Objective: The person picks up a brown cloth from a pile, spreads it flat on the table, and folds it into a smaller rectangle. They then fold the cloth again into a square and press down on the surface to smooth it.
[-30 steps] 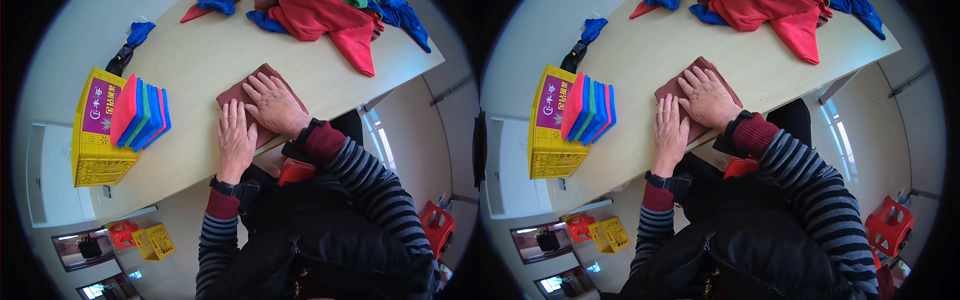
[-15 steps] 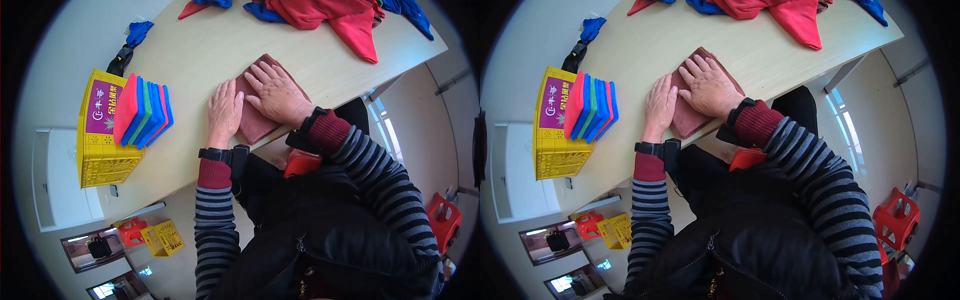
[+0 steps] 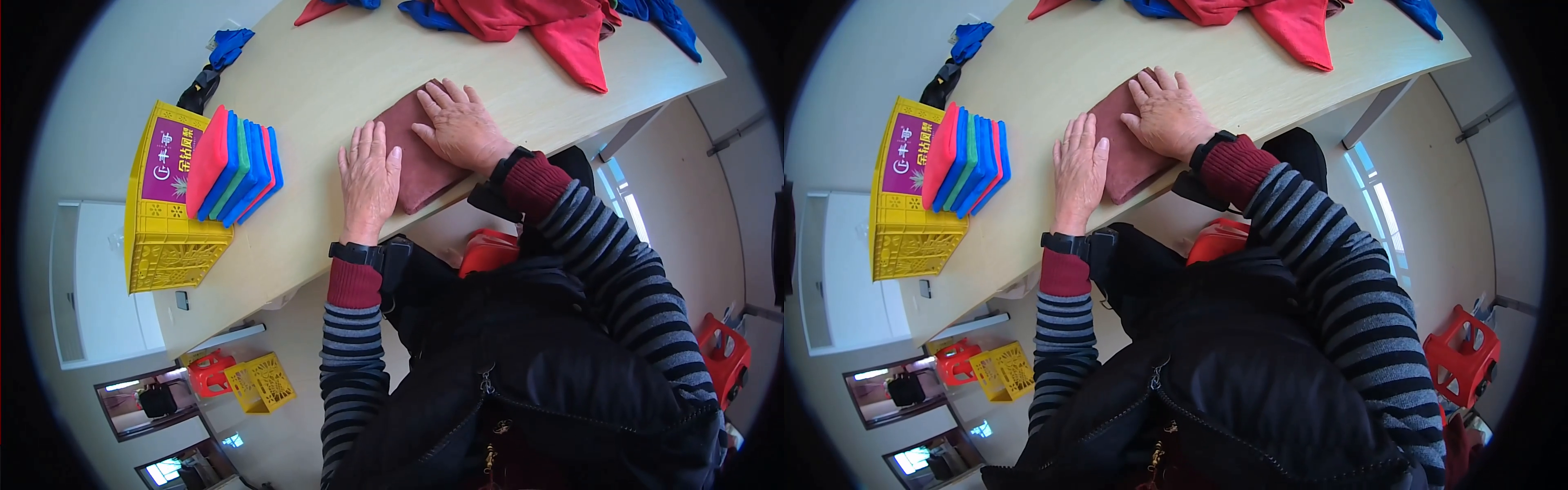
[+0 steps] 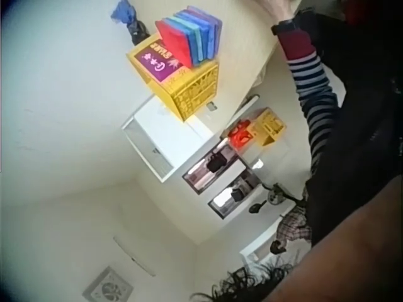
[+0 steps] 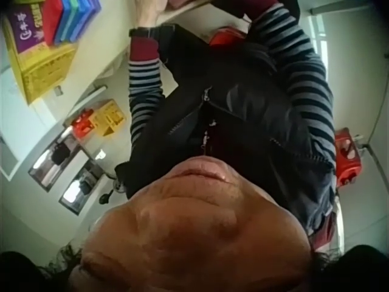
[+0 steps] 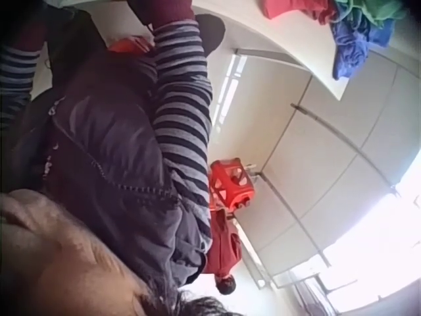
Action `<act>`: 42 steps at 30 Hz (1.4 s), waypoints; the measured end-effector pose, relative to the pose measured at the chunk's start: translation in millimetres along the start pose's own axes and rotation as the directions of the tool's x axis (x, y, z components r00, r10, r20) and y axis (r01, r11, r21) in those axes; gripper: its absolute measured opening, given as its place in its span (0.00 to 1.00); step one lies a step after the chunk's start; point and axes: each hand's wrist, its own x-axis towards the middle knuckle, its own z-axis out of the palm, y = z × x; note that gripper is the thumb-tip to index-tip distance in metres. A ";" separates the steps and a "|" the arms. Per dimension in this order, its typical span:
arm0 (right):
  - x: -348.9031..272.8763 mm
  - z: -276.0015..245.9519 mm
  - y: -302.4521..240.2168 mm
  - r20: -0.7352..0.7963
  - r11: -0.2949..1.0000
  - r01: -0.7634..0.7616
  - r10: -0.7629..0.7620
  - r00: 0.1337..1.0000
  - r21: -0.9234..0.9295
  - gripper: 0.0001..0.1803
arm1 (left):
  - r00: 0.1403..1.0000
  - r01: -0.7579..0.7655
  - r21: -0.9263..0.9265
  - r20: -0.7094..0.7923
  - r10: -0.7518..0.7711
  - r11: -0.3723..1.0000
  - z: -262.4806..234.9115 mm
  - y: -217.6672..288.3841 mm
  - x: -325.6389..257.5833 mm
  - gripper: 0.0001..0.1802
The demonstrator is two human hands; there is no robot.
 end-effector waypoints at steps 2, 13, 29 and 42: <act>1.5 -8.4 -0.8 -0.001 0.997 0.026 -0.026 1.000 -0.079 0.34 | 1.000 -0.003 -0.074 0.000 0.003 0.997 5.9 2.4 -4.5 0.32; 16.4 15.1 -20.0 0.096 0.975 0.206 -0.214 0.972 0.086 0.32 | 1.000 0.027 -0.080 -0.008 -0.028 0.996 13.8 3.6 -11.5 0.34; -0.4 -22.4 0.0 -0.117 0.988 0.155 -0.152 0.981 0.017 0.27 | 0.998 0.017 -0.097 -0.053 -0.022 0.995 12.4 9.0 -16.8 0.34; -16.8 -5.6 7.2 -0.040 0.962 0.246 -0.243 0.969 0.121 0.30 | 0.995 -0.021 -0.108 -0.095 0.010 0.994 22.6 28.8 -41.8 0.33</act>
